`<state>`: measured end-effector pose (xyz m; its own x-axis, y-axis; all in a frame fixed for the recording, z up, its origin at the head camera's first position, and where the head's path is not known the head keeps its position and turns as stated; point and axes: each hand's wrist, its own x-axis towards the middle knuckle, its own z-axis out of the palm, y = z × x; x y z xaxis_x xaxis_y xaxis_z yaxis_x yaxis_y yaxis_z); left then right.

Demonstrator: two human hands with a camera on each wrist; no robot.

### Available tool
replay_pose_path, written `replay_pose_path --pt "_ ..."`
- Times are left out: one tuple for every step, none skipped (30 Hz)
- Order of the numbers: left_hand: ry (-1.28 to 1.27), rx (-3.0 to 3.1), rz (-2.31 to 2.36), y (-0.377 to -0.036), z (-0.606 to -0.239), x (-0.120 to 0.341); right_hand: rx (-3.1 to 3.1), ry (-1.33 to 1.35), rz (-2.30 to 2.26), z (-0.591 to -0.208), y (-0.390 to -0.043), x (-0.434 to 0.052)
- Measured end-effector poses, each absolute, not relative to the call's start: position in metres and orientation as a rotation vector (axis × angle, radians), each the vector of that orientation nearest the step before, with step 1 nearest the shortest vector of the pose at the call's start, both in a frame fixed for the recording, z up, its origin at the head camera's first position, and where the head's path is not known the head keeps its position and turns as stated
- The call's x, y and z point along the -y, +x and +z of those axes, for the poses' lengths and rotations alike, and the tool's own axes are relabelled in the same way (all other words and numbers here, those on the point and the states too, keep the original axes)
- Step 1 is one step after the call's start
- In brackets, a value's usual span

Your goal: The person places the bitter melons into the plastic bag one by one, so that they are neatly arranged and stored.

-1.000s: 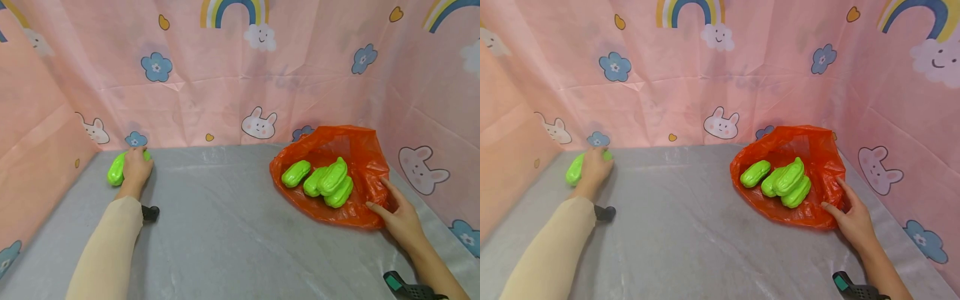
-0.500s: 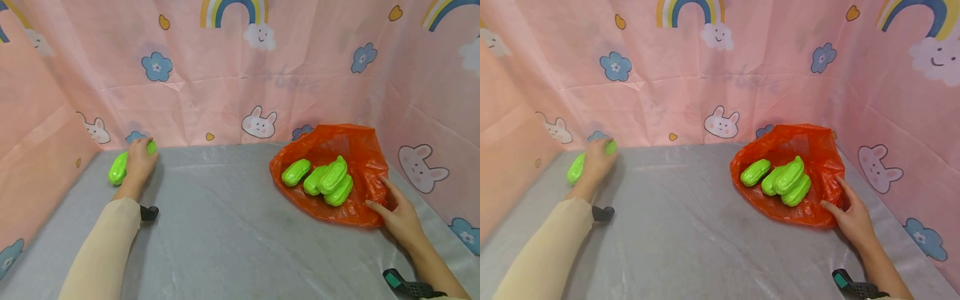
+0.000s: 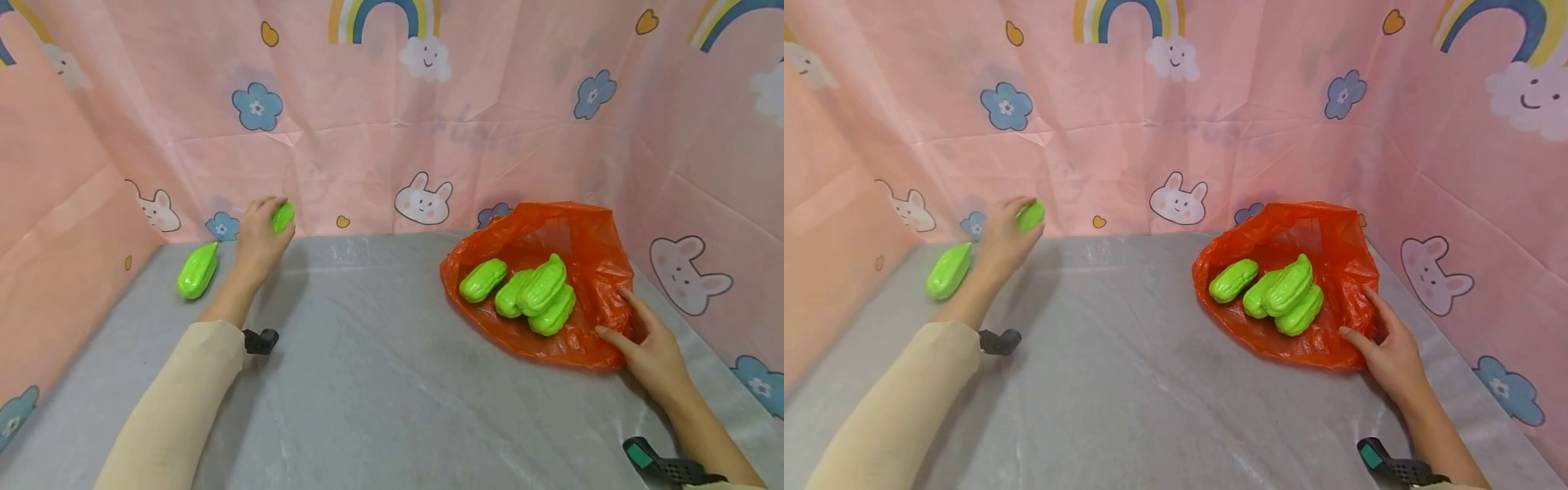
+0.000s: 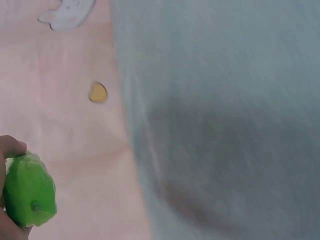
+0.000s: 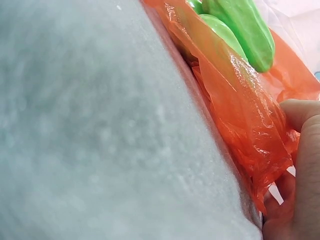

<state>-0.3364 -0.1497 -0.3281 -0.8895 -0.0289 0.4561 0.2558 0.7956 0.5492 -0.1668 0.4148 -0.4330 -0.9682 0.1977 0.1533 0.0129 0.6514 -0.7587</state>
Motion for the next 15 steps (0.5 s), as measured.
replay_pose_path --pt "-0.181 2.529 -0.879 -0.336 -0.326 0.146 2.647 -0.17 1.212 -0.433 -0.167 -0.415" --pt "-0.195 2.517 -0.893 -0.336 -0.325 0.142 2.648 -0.171 1.207 -0.433 -0.167 -0.414" --pt "-0.21 2.505 -0.905 -0.335 -0.323 0.138 2.649 -0.173 1.202 -0.432 -0.167 -0.414" --pt "-0.227 2.493 -0.921 -0.334 -0.321 0.134 2.65 -0.174 1.199 -0.432 -0.167 -0.414" --pt "-0.246 2.482 -0.936 -0.333 -0.32 0.131 2.649 -0.173 1.199 -0.432 -0.167 -0.414" --pt "-0.26 2.472 -0.95 -0.332 -0.318 0.127 2.649 -0.173 1.197 -0.433 -0.167 -0.414" --pt "-0.275 2.462 -0.959 -0.331 -0.317 0.123 2.649 -0.173 1.197 -0.433 -0.168 -0.414" --pt "-0.291 2.453 -0.968 -0.33 -0.316 0.119 2.65 -0.174 1.196 -0.433 -0.168 -0.414" --pt "-0.306 2.447 -0.977 -0.329 -0.314 0.114 2.651 -0.175 1.195 -0.433 -0.168 -0.415" --pt "-0.324 2.44 -0.983 -0.328 -0.313 0.11 2.652 -0.176 1.195 -0.433 -0.168 -0.415" --pt "-0.342 2.435 -0.988 -0.328 -0.312 0.106 2.651 -0.177 1.195 -0.433 -0.168 -0.415" --pt "-0.363 2.43 -0.994 -0.327 -0.311 0.101 2.651 -0.176 1.197 -0.433 -0.168 -0.415" --pt "-0.383 2.423 -1.0 -0.326 -0.31 0.097 2.651 -0.177 1.198 -0.433 -0.168 -0.415" --pt "-0.405 2.418 -1.006 -0.325 -0.309 0.093 2.652 -0.178 1.196 -0.433 -0.168 -0.416" --pt "-0.424 2.417 -1.011 -0.324 -0.309 0.089 2.653 -0.179 1.196 -0.432 -0.167 -0.416"
